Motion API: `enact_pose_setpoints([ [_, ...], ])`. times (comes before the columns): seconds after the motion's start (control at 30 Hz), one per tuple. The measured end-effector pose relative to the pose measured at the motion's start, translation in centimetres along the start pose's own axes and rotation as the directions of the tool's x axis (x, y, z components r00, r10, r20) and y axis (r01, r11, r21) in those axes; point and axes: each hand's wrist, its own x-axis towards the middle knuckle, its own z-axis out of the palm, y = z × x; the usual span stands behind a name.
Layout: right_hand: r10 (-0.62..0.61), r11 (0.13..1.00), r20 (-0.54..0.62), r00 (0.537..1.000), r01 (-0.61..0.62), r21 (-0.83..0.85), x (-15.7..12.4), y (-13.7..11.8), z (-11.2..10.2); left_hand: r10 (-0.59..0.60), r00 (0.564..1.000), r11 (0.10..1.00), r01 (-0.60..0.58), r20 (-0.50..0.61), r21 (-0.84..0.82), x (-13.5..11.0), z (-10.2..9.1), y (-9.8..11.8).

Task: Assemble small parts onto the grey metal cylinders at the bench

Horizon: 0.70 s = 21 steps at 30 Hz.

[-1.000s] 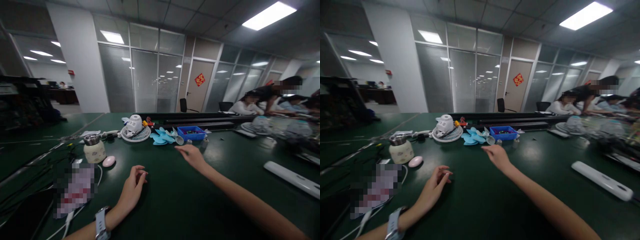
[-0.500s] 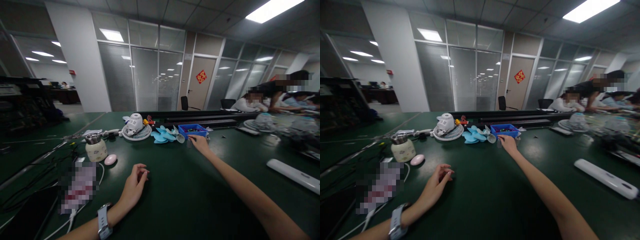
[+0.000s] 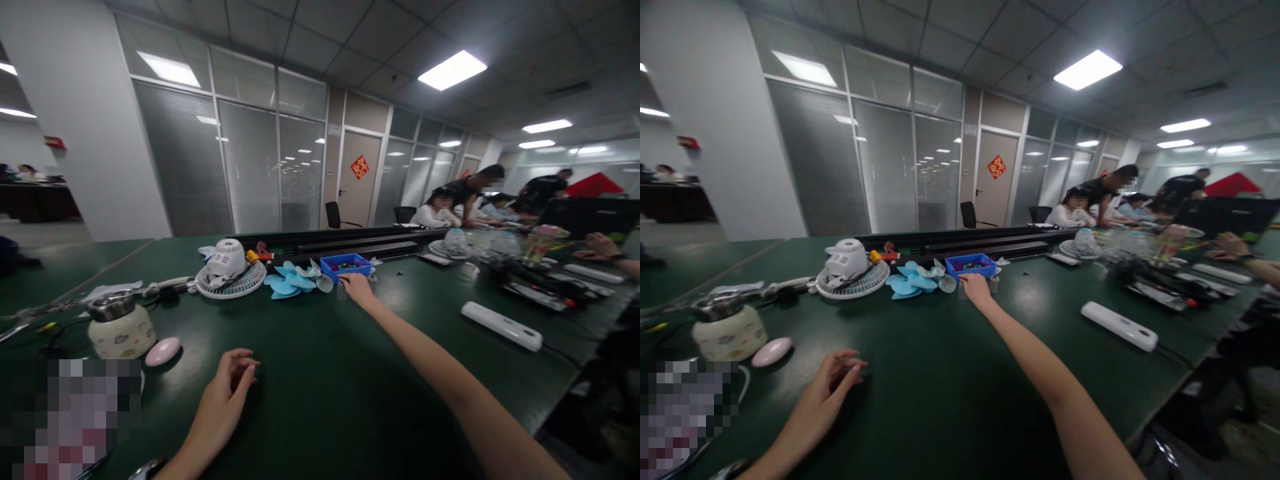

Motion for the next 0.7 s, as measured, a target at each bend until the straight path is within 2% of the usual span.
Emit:
enact_pose_setpoints([
  [0.27, 0.038, 0.999, 0.037, 0.999, -0.037, -0.026, 0.0, -0.7, 0.1, 0.006, 1.0, 1.0, -0.006, 0.009, 0.001, 0.0, -0.1, -0.2],
  [0.47, 0.074, 0.997, -0.019, 0.997, -0.074, -0.018, -0.3, -0.6, 0.2, 0.039, 0.999, 0.999, -0.039, 0.01, -0.01, 0.3, -0.1, -0.7],
  [0.63, 0.052, 0.997, -0.024, 0.998, -0.051, 0.056, -1.2, -0.3, 0.3, 0.103, 0.995, 0.994, -0.103, -0.013, -0.033, -0.7, 0.2, 0.2],
  [0.7, 0.064, 0.997, -0.068, 0.996, -0.061, 0.041, -1.0, 0.4, 1.0, 0.114, 0.993, 0.993, -0.114, -0.009, -0.029, -0.9, 0.3, 0.5],
])
